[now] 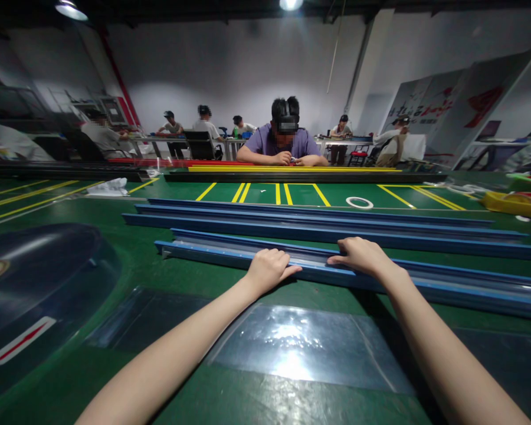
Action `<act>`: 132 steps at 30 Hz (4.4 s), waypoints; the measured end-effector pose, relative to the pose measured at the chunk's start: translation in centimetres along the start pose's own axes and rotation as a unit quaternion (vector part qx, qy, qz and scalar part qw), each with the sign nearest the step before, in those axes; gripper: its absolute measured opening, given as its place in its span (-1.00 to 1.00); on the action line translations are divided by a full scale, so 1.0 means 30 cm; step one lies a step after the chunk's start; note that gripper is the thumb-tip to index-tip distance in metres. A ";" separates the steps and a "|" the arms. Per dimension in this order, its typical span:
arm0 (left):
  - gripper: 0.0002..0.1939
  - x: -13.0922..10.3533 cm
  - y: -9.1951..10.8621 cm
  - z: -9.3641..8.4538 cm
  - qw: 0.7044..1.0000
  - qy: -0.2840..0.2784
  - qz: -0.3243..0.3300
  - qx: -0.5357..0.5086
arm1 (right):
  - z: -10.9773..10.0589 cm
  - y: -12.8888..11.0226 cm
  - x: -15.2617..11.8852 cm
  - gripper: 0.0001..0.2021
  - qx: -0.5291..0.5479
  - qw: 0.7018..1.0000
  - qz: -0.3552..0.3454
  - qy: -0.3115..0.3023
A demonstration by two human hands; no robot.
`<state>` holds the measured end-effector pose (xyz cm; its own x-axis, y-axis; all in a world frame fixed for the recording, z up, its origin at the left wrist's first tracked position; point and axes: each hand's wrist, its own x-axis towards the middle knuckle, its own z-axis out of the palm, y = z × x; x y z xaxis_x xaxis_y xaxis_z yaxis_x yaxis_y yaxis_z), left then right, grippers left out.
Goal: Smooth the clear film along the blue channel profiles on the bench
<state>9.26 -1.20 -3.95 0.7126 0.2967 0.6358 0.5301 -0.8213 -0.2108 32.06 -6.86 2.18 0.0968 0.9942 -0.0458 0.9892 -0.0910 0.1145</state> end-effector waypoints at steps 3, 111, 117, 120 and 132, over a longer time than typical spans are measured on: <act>-0.51 0.000 -0.001 0.001 1.000 0.003 0.000 0.002 | 0.001 0.001 0.000 -0.58 0.000 1.000 0.000 -0.002; -0.66 -0.227 -0.151 -0.236 0.988 -0.116 -0.099 -0.011 | -0.019 -0.301 -0.092 -0.39 0.016 0.980 -0.169 0.106; -0.62 -0.240 -0.142 -0.256 0.986 -0.126 -0.105 -0.020 | -0.068 -0.330 -0.080 -0.35 0.007 0.988 -0.145 0.049; -0.61 -0.235 -0.149 -0.271 0.982 -0.156 -0.101 -0.039 | -0.079 -0.341 -0.055 -0.42 0.005 0.990 -0.137 0.029; -0.73 -0.324 -0.261 -0.340 0.982 -0.155 -0.096 -0.041 | -0.027 -0.463 0.039 -0.73 0.075 0.978 -0.188 0.051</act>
<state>-6.49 -2.60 -0.90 0.7161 0.5729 0.3987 0.6379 -0.7691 -0.0407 18.34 -4.39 1.33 -0.2806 0.9588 0.0439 0.9586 0.2822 -0.0381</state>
